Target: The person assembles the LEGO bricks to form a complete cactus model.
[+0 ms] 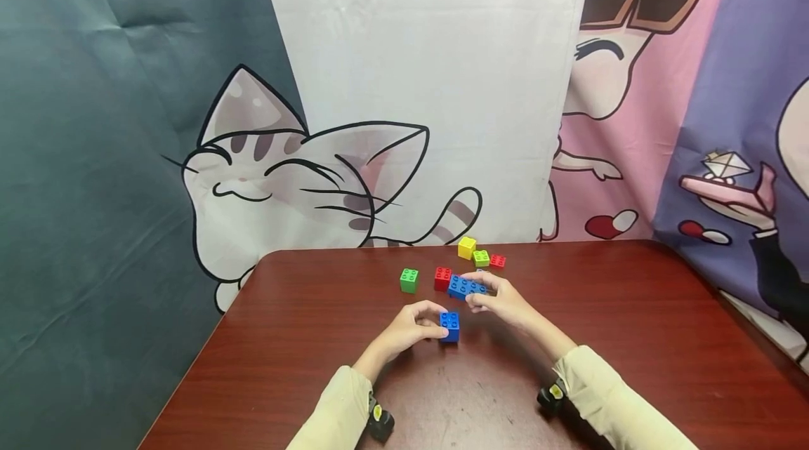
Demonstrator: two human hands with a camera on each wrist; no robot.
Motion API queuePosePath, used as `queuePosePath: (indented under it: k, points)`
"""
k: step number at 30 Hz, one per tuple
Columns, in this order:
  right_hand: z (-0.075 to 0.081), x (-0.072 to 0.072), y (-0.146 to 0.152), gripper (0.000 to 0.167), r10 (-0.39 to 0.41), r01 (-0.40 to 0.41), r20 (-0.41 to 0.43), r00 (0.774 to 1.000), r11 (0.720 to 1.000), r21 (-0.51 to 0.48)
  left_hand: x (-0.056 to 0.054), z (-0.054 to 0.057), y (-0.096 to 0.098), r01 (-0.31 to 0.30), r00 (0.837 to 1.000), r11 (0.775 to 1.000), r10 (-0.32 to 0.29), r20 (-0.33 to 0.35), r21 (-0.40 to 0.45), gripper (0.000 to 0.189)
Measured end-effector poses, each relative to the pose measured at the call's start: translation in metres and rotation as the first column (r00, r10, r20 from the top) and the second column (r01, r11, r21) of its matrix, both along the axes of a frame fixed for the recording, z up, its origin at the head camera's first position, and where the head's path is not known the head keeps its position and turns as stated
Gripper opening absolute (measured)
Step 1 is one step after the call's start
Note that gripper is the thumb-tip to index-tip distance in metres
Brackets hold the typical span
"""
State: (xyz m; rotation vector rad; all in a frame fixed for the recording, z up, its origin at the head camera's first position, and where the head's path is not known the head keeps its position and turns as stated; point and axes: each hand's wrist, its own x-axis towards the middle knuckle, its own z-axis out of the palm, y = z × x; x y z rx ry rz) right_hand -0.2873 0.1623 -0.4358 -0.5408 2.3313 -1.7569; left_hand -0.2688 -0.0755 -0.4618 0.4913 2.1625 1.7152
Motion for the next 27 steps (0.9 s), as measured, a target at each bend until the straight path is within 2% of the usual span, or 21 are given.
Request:
queuePosePath:
  k: [8,18,27]
  points:
    - [-0.004,0.01,0.004,0.05,0.022,-0.023,0.028,0.999,0.999,0.028,0.001,-0.001,0.001,0.002,1.0,1.0,-0.002,0.008,-0.031,0.037]
    - [-0.011,0.019,0.005,0.046,0.104,-0.104,0.005,0.995,0.995,0.01,0.002,-0.003,0.001,0.006,1.0,0.999,-0.006,0.005,-0.039,0.037]
    - [-0.014,0.023,0.007,0.046,0.12,-0.123,0.067,0.99,0.992,0.037,0.003,-0.005,0.001,0.023,1.0,0.999,-0.023,0.001,-0.035,0.036]
